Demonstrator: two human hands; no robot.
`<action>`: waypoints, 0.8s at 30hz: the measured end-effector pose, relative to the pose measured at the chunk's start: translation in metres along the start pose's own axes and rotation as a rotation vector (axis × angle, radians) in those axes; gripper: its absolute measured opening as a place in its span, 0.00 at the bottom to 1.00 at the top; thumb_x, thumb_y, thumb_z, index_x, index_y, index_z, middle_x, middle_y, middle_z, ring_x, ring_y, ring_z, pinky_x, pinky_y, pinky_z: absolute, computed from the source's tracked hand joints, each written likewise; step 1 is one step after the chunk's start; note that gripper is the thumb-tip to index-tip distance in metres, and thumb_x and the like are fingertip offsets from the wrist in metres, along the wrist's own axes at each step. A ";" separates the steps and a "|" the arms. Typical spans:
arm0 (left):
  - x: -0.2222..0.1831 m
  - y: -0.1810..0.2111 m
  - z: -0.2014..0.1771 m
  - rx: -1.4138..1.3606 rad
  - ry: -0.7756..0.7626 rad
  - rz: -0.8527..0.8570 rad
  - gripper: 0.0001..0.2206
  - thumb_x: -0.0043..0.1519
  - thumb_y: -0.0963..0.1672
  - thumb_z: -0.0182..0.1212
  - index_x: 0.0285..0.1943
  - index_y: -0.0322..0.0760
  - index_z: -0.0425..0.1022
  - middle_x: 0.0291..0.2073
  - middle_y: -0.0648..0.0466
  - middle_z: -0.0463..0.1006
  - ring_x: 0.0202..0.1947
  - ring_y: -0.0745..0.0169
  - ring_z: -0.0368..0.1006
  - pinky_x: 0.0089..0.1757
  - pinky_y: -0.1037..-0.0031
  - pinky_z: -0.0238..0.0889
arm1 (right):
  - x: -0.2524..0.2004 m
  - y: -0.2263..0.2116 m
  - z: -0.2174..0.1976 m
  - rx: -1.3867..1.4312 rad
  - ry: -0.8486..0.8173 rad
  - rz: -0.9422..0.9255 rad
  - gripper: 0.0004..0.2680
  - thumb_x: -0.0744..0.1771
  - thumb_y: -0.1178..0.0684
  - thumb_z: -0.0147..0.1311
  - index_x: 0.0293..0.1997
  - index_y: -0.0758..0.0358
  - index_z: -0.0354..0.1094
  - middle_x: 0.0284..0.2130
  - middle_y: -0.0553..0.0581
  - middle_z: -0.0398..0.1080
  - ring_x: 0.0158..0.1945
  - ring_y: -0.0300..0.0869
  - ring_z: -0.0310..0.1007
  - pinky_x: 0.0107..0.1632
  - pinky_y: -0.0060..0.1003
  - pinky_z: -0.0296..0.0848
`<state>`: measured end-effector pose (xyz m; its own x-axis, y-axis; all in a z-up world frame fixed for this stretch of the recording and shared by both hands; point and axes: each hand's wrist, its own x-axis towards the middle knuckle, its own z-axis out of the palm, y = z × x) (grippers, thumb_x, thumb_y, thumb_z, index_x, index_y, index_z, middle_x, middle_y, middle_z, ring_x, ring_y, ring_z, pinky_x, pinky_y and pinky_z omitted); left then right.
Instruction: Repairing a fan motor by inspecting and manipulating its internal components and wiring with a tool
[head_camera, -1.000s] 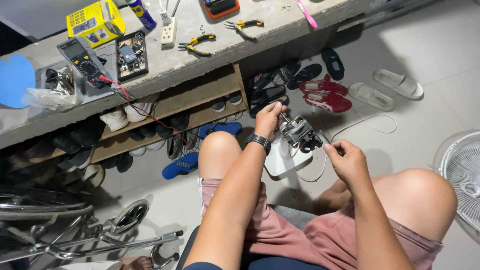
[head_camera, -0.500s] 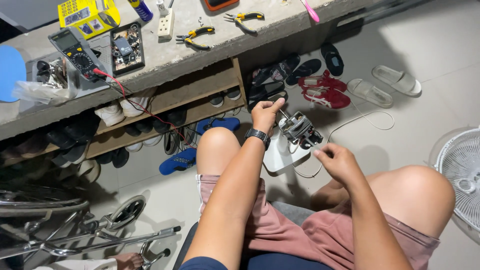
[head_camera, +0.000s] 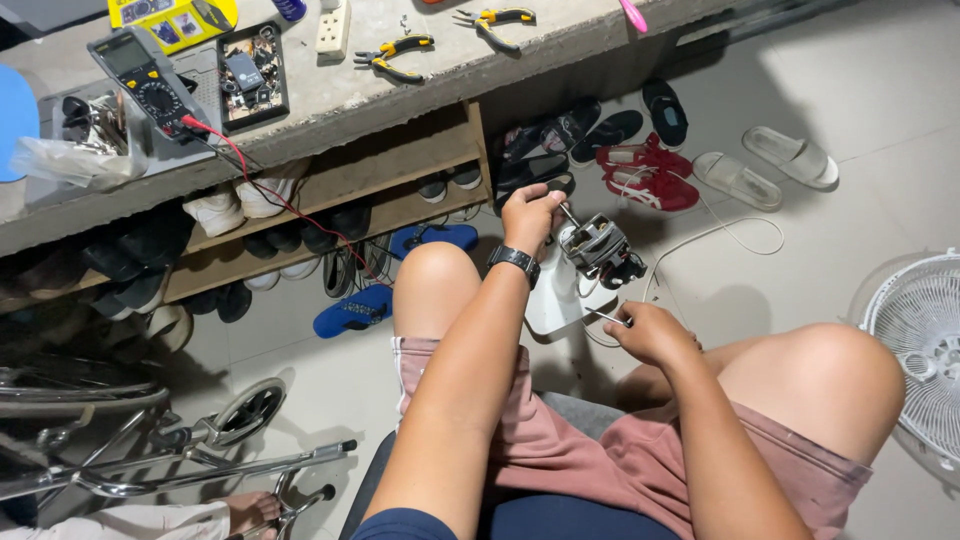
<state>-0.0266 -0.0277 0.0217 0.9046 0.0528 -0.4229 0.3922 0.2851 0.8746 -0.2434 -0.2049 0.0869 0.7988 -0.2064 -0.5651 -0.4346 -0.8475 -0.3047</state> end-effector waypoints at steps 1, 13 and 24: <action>-0.007 0.007 0.000 0.000 0.000 -0.001 0.25 0.67 0.41 0.78 0.72 0.29 0.76 0.51 0.37 0.90 0.44 0.51 0.90 0.45 0.64 0.88 | -0.001 -0.002 -0.001 0.000 -0.001 0.001 0.16 0.70 0.34 0.61 0.56 0.50 0.86 0.47 0.62 0.89 0.63 0.60 0.85 0.65 0.57 0.81; 0.041 -0.043 -0.002 0.083 -0.008 0.114 0.14 0.65 0.44 0.80 0.59 0.40 0.90 0.46 0.48 0.92 0.39 0.61 0.88 0.38 0.72 0.87 | 0.001 -0.006 -0.002 0.043 0.008 0.011 0.16 0.70 0.35 0.60 0.58 0.49 0.85 0.45 0.63 0.89 0.64 0.61 0.84 0.65 0.58 0.81; -0.002 -0.027 -0.019 0.652 -0.242 -0.073 0.51 0.55 0.71 0.73 0.65 0.22 0.83 0.41 0.40 0.89 0.32 0.57 0.87 0.32 0.71 0.86 | -0.001 -0.009 -0.006 0.048 0.026 0.032 0.17 0.71 0.37 0.58 0.63 0.50 0.83 0.48 0.66 0.88 0.66 0.61 0.83 0.67 0.59 0.79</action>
<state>-0.0420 -0.0170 -0.0061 0.8541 -0.1811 -0.4876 0.4052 -0.3563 0.8419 -0.2382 -0.1996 0.0948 0.7943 -0.2464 -0.5554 -0.4791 -0.8161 -0.3231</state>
